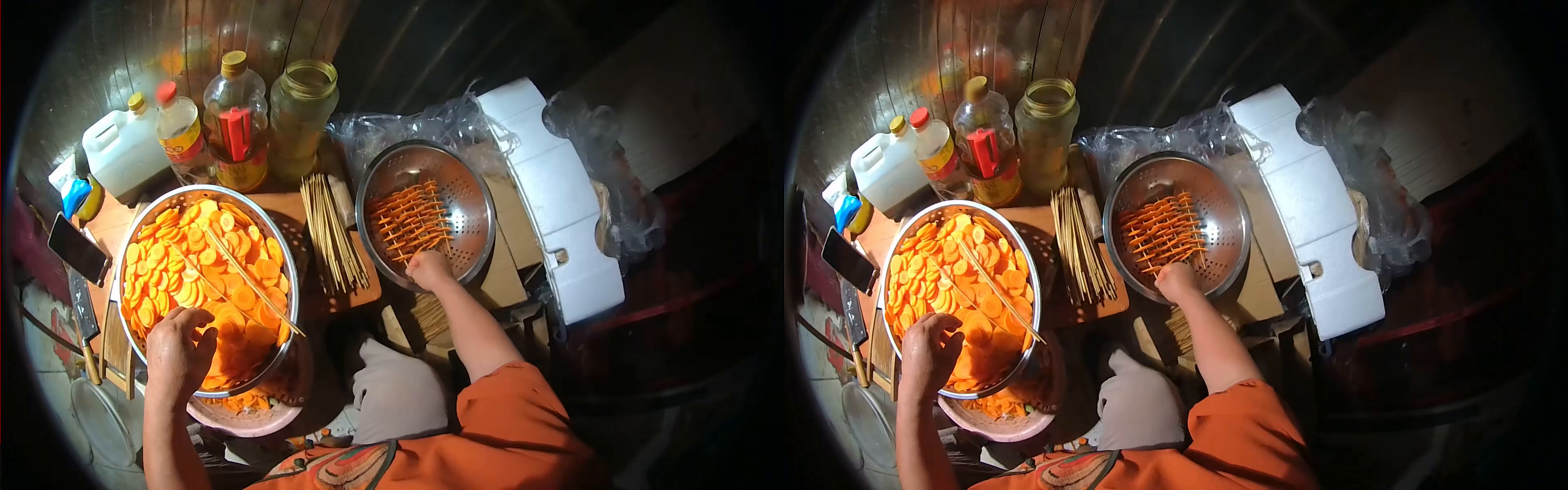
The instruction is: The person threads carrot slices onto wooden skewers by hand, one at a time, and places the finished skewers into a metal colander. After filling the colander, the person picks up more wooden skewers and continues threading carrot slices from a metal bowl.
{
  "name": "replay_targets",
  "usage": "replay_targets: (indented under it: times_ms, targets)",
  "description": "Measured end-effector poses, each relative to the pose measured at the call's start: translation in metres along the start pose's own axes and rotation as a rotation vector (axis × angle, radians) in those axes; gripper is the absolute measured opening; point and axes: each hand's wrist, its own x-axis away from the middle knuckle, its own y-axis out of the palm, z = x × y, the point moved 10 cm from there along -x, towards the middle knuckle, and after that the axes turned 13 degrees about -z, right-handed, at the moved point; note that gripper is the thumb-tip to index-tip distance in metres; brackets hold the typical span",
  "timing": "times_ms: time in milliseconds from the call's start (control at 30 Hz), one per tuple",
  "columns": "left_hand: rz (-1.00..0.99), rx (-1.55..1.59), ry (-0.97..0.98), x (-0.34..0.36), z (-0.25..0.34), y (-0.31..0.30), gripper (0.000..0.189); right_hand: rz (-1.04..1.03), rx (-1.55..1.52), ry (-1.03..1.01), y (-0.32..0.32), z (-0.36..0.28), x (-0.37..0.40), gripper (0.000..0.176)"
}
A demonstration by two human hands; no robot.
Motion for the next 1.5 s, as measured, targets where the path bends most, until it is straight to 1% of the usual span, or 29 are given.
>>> replay_targets:
  times_ms: [33,100,133,200,233,300,333,367,433,467,500,533,567,633,700,767,833,900,1000,1033,1100,1167,1200,1233,1267,1300,1367,1433,1500]
  targets:
    - [-0.005,-0.004,-0.003,-0.001,0.001,0.001,0.017,-0.005,-0.003,0.001,0.002,0.000,-0.004,0.009]
    - [-0.013,-0.007,0.001,-0.002,0.003,0.002,0.017,0.034,0.153,-0.005,0.000,-0.006,-0.009,0.009]
    - [-0.016,-0.009,-0.002,-0.003,0.002,0.003,0.017,0.029,0.151,-0.005,0.002,-0.004,-0.013,0.009]
    - [-0.039,-0.010,-0.022,-0.004,-0.001,0.006,0.017,0.002,0.289,0.025,0.007,0.000,-0.024,0.012]
    - [-0.040,-0.011,-0.028,-0.005,-0.001,0.007,0.017,-0.003,0.290,0.023,0.009,0.002,-0.026,0.012]
    - [-0.044,-0.016,-0.035,-0.005,-0.001,0.006,0.017,-0.004,0.327,0.148,0.007,0.012,-0.029,0.016]
    - [-0.042,-0.042,-0.016,-0.005,0.000,0.006,0.017,-0.021,0.325,0.156,0.008,0.012,-0.029,0.021]
    - [-0.057,-0.042,-0.023,-0.004,0.000,0.005,0.017,0.010,0.339,0.209,0.004,0.014,-0.025,0.023]
    - [-0.075,-0.013,-0.043,-0.002,0.001,0.001,0.018,-0.002,0.335,0.170,-0.006,-0.002,-0.005,0.027]
    - [-0.023,-0.029,0.015,0.000,0.001,-0.002,0.018,0.009,0.308,0.146,-0.010,-0.006,-0.002,0.027]
    - [-0.038,0.024,-0.019,0.001,-0.002,-0.003,0.017,0.023,0.281,0.126,-0.012,-0.012,0.002,0.028]
    - [-0.026,0.010,0.001,0.002,-0.002,-0.006,0.017,0.080,0.223,-0.003,-0.027,-0.045,0.032,0.021]
    - [-0.014,-0.003,0.020,0.003,-0.002,-0.008,0.016,0.077,0.231,-0.015,-0.029,-0.059,0.048,0.021]
    - [-0.015,0.004,0.009,0.007,-0.001,-0.015,0.015,0.092,-0.155,-0.299,-0.032,-0.103,0.081,0.018]
    - [-0.017,0.009,0.004,0.010,-0.004,-0.022,0.014,0.006,-0.141,-0.454,-0.027,-0.160,0.119,0.016]
    - [0.055,-0.001,0.062,0.013,-0.005,-0.031,0.012,-0.066,-0.123,-0.654,-0.014,-0.217,0.151,0.016]
    - [0.091,0.013,0.070,0.013,-0.014,-0.035,0.012,-0.047,-0.038,-0.757,-0.003,-0.257,0.172,0.016]
    - [0.176,-0.011,0.130,0.018,-0.015,-0.047,0.012,-0.054,-0.025,-0.764,0.013,-0.279,0.170,0.018]
    - [0.175,0.005,0.095,0.026,-0.019,-0.052,0.013,-0.008,0.048,-0.577,0.034,-0.286,0.155,0.019]
    - [0.159,0.008,0.084,0.029,-0.023,-0.051,0.014,-0.013,0.055,-0.584,0.042,-0.288,0.153,0.019]
    - [0.178,-0.040,0.096,0.032,-0.029,-0.049,0.015,0.103,0.123,-0.586,0.045,-0.291,0.155,0.018]
    - [0.068,-0.109,0.045,0.033,-0.034,-0.036,0.014,0.111,0.127,-0.570,0.053,-0.291,0.156,0.016]
    - [0.066,-0.120,0.069,0.036,-0.033,-0.032,0.015,0.143,0.099,-0.596,0.054,-0.291,0.155,0.016]
    - [-0.032,-0.130,-0.006,0.035,-0.037,-0.024,0.015,0.173,0.070,-0.621,0.053,-0.290,0.155,0.015]
    - [-0.066,-0.136,-0.005,0.035,-0.038,-0.017,0.016,0.127,0.038,-0.574,0.057,-0.283,0.149,0.015]
    - [-0.100,-0.144,-0.003,0.033,-0.038,-0.010,0.017,0.123,0.033,-0.576,0.055,-0.282,0.150,0.015]
    - [-0.103,-0.122,-0.004,0.027,-0.039,0.000,0.019,-0.083,-0.296,-0.530,0.062,-0.271,0.142,0.018]
    - [-0.107,-0.102,-0.005,0.019,-0.038,0.013,0.022,-0.122,-0.354,-0.525,0.058,-0.273,0.147,0.020]
    - [0.012,-0.068,0.001,0.010,-0.036,0.018,0.028,-0.128,-0.453,-0.622,0.051,-0.280,0.154,0.018]
